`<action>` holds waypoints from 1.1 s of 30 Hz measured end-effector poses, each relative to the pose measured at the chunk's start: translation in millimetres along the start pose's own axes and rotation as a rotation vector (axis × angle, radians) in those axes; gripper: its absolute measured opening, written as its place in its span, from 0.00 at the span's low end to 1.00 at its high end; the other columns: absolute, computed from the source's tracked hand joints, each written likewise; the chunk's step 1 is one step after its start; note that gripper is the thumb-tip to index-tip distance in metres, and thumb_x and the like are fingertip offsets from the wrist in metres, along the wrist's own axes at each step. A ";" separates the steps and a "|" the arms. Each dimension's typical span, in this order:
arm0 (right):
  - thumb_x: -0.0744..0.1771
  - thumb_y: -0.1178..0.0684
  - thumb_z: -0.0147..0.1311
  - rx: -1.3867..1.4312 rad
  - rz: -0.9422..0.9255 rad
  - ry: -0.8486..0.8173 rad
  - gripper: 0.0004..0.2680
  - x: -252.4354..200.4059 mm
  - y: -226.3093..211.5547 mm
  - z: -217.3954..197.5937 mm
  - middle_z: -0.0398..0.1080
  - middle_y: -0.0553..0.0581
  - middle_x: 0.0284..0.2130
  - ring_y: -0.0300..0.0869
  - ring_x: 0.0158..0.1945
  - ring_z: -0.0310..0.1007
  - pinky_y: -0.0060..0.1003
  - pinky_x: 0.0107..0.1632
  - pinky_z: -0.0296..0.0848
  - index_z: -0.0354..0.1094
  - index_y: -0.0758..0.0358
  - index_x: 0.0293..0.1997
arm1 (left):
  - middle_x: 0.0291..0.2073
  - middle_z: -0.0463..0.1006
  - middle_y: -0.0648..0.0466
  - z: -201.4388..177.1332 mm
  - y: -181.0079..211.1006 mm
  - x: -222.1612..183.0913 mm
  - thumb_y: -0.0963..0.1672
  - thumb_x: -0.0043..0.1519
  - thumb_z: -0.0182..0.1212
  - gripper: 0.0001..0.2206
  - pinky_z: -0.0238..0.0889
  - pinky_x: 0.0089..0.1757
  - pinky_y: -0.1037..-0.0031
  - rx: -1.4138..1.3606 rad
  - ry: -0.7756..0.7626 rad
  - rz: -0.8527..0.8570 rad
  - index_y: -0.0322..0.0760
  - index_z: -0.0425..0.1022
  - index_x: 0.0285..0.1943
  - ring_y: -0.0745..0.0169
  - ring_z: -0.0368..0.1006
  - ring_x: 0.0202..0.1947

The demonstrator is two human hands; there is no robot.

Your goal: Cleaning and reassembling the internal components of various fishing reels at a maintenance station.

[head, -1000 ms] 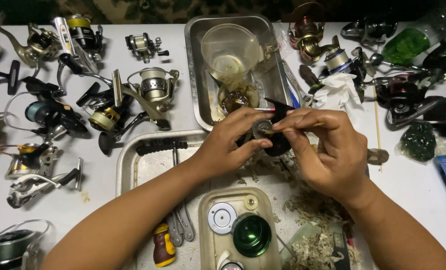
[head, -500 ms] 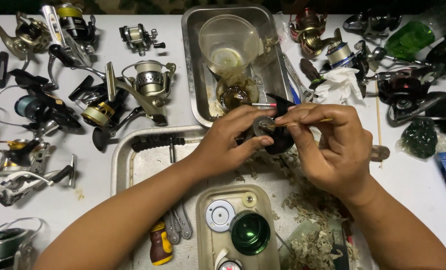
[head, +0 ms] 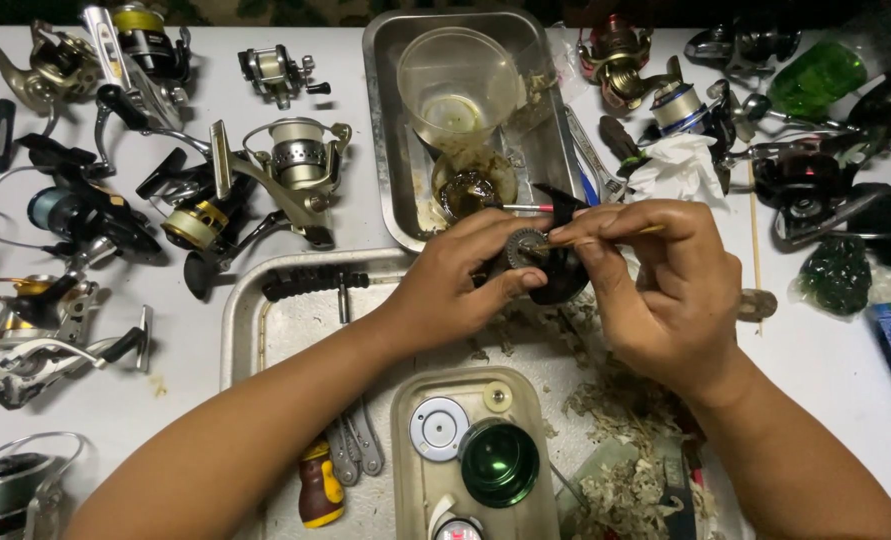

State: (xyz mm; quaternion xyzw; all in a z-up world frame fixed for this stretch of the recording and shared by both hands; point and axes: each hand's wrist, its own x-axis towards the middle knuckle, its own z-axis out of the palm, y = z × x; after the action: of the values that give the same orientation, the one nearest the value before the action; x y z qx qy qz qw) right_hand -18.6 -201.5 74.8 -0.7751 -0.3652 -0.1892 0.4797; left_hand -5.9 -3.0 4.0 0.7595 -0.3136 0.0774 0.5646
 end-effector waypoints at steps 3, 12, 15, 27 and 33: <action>0.70 0.69 0.48 0.010 -0.002 -0.027 0.05 1.7 -1.4 -1.7 0.72 0.71 0.39 0.56 0.47 0.81 0.42 0.54 0.83 0.55 0.75 0.47 | 0.58 0.75 0.46 -1.3 -0.2 -0.3 0.51 0.68 0.54 0.21 0.68 0.59 0.61 0.013 -0.011 -0.004 0.38 0.68 0.67 0.50 0.74 0.59; 0.72 0.67 0.45 0.530 0.158 0.225 0.07 1.3 23.1 -12.1 0.68 0.61 0.40 0.49 0.46 0.77 0.45 0.59 0.85 0.55 0.63 0.53 | 0.57 0.76 0.46 -7.1 -3.3 1.8 0.52 0.68 0.51 0.21 0.72 0.55 0.59 0.082 0.011 -0.031 0.37 0.69 0.65 0.51 0.74 0.57; 0.74 0.62 0.44 0.592 0.234 0.238 0.06 8.3 12.2 -19.0 0.67 0.62 0.42 0.46 0.47 0.74 0.48 0.54 0.88 0.54 0.61 0.55 | 0.54 0.77 0.48 -14.9 -2.3 5.0 0.53 0.66 0.51 0.24 0.73 0.48 0.67 0.066 0.088 -0.120 0.37 0.70 0.65 0.55 0.75 0.49; 0.73 0.58 0.45 0.475 0.367 0.180 0.08 9.3 10.3 -19.5 0.70 0.64 0.35 0.47 0.39 0.75 0.41 0.42 0.84 0.52 0.62 0.57 | 0.59 0.75 0.45 -20.8 -2.6 8.4 0.55 0.65 0.53 0.26 0.65 0.58 0.57 0.077 0.168 -0.177 0.37 0.69 0.66 0.50 0.71 0.60; 0.72 0.59 0.43 0.349 0.442 0.045 0.08 11.2 4.7 -25.2 0.70 0.67 0.25 0.46 0.22 0.73 0.34 0.26 0.77 0.49 0.63 0.56 | 0.59 0.74 0.45 -20.5 -1.4 8.2 0.56 0.64 0.52 0.28 0.69 0.56 0.57 0.051 0.144 -0.198 0.38 0.68 0.66 0.50 0.71 0.59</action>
State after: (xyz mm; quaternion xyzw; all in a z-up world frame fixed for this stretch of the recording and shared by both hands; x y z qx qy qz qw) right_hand -6.2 -220.7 91.0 -0.7371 -0.2035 -0.0316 0.6436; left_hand 6.2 12.6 13.9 0.7934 -0.1935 0.0833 0.5711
